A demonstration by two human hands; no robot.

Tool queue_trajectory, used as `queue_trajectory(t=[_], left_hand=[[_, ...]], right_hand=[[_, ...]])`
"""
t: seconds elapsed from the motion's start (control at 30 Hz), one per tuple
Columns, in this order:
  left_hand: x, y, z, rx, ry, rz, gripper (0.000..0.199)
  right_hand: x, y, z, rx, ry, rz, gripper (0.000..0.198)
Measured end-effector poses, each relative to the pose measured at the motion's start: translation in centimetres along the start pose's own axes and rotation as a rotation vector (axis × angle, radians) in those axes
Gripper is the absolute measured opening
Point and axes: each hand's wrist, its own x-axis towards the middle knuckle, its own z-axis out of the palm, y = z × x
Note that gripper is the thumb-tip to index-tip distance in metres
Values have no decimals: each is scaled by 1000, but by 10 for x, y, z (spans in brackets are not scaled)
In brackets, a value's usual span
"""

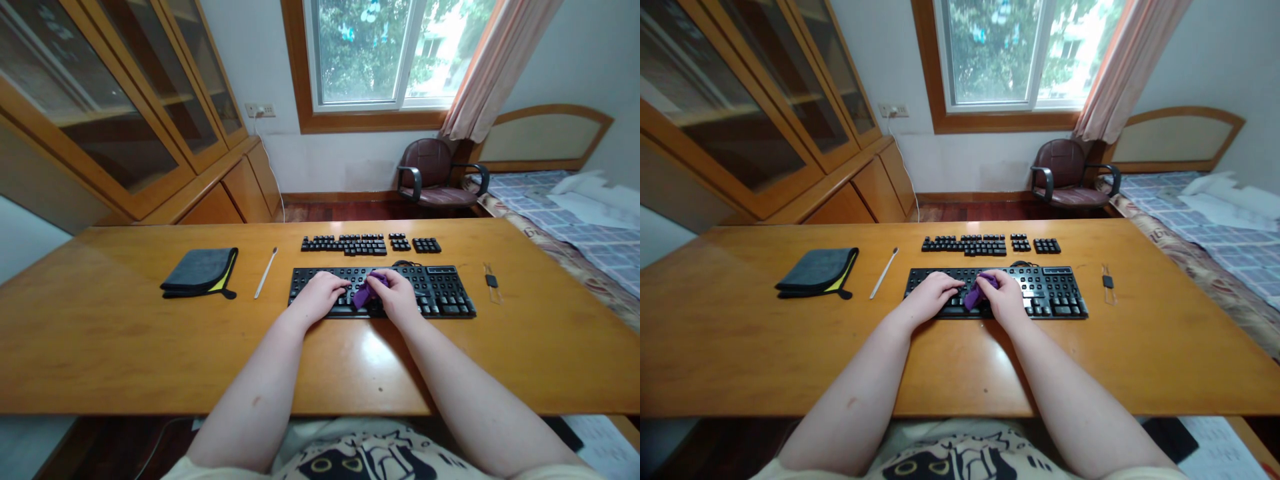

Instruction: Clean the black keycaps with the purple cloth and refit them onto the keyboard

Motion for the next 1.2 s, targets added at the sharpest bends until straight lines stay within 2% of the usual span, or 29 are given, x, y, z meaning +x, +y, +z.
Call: queue_trajectory(t=[0.27,1.2], left_hand=[[1,-1,2,84,-15,7,29],[1,1,3,76,-25,4,26]], right_hand=[[0,0,0,-19,6,1,32],[-2,-11,3,3,-7,45,27]])
